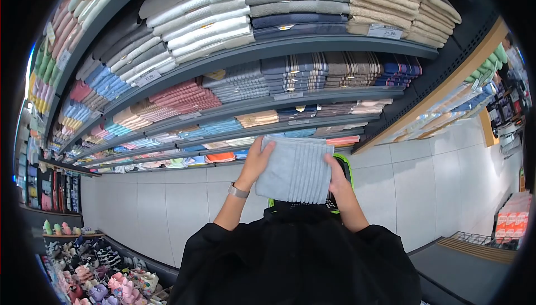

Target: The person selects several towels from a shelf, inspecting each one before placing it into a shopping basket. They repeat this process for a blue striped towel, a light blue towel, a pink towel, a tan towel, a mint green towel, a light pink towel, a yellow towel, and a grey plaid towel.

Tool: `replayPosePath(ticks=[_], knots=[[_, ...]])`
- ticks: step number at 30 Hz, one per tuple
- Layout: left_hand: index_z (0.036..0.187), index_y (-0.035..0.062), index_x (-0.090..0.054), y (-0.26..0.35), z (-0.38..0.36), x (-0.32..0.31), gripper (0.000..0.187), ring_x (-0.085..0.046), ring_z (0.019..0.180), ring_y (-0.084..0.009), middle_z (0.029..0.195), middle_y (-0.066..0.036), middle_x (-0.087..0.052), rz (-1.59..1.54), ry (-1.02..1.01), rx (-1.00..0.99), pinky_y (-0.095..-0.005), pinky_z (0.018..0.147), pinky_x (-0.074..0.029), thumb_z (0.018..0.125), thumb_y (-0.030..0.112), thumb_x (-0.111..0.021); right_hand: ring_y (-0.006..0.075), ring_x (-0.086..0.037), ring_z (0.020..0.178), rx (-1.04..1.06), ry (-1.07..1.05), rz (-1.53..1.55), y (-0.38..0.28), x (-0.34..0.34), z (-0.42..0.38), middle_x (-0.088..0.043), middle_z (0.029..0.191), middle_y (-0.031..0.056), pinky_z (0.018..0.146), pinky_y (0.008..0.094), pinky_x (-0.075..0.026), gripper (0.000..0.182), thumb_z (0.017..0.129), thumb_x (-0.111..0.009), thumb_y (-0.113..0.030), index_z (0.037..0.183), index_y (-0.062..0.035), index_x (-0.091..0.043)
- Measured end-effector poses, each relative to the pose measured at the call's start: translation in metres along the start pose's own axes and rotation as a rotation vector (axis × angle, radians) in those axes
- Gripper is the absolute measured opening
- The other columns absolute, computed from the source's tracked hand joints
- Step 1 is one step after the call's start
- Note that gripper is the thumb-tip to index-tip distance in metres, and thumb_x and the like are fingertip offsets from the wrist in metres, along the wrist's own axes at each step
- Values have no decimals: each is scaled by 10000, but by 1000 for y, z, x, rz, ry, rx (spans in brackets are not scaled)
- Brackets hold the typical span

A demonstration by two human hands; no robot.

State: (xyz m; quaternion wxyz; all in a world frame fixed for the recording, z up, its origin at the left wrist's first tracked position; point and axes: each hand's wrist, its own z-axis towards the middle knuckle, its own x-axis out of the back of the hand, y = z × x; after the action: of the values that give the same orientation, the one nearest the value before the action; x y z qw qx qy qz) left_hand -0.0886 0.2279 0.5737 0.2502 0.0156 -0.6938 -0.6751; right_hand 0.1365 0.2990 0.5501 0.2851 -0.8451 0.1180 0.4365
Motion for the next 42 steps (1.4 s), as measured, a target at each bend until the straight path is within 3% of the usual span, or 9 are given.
replayPosePath(ticks=[2, 3, 5, 10, 16, 20, 22, 34, 42], knots=[[1248, -5, -446, 8, -1, -6, 422, -476, 1131, -196, 1216, -111, -517, -328, -31, 308, -292, 942, -359, 906, 234, -510, 257, -566, 999, -63, -17, -322, -6, 4, -3, -577, 1116, 130, 876, 379, -443, 512, 812, -605, -328, 1185, 5, -492], [1248, -5, -446, 7, -5, -8, 422, -476, 1131, -196, 1216, -111, -517, -330, -27, 313, -292, 942, -359, 906, 234, -510, 257, -566, 999, -70, -17, -324, -10, 9, -3, -577, 1116, 130, 876, 379, -443, 512, 812, -605, -328, 1185, 5, -492], [1278, 7, -411, -4, -16, -8, 460, -466, 1145, -187, 1250, -97, -491, -1004, -205, 612, -304, 967, -362, 904, 256, -511, 246, -577, 980, -146, -115, -56, -21, 19, -1, -597, 1081, 124, 863, 369, -452, 431, 795, -614, -229, 1140, 13, -521], [1288, 5, -365, -20, -83, -49, 494, -502, 1096, -193, 1208, -116, -504, -892, -182, 597, -336, 923, -421, 891, 243, -535, 240, -589, 946, -192, -46, 50, -40, 36, 1, -606, 1044, 114, 843, 360, -461, 374, 816, -595, -221, 1105, 10, -539], [1122, 14, -425, 6, -127, -74, 332, -583, 769, -121, 926, -75, -561, -453, 279, 395, -230, 567, -499, 874, 186, -562, 227, -592, 937, -322, -83, -68, -43, 24, -12, -605, 1036, 109, 842, 349, -462, 352, 830, -590, -213, 1094, 14, -542], [1154, 4, -418, -14, -148, -64, 361, -580, 840, -139, 967, -84, -569, -488, 303, 326, -274, 717, -502, 862, 151, -572, 219, -591, 942, -366, -124, -118, -26, 15, -20, -603, 1043, 111, 837, 348, -465, 362, 830, -585, -201, 1115, 17, -532], [1184, -2, -416, -21, -156, -56, 398, -554, 946, -155, 1042, -92, -562, -1107, 222, 568, -311, 855, -454, 842, 107, -589, 216, -591, 942, -374, -115, -129, -13, 19, -27, -603, 1041, 111, 836, 344, -465, 363, 829, -587, -199, 1115, 18, -531], [1168, 7, -442, -131, -278, -91, 354, -503, 1024, -144, 1094, -73, -538, -655, 164, 616, -279, 885, -409, 834, 24, -558, 207, -568, 1019, -531, 46, -249, 147, 182, -83, -569, 1110, 78, 877, 370, -470, 384, 820, -595, -95, 1185, -50, -483], [1184, 26, -428, -134, -250, -110, 373, -513, 1019, -150, 1083, -62, -540, -842, 134, 696, -297, 889, -421, 836, 31, -561, 223, -543, 1069, -675, 139, 116, 190, 258, -78, -562, 1150, 102, 897, 403, -444, 438, 864, -544, -299, 1214, -48, -465]])
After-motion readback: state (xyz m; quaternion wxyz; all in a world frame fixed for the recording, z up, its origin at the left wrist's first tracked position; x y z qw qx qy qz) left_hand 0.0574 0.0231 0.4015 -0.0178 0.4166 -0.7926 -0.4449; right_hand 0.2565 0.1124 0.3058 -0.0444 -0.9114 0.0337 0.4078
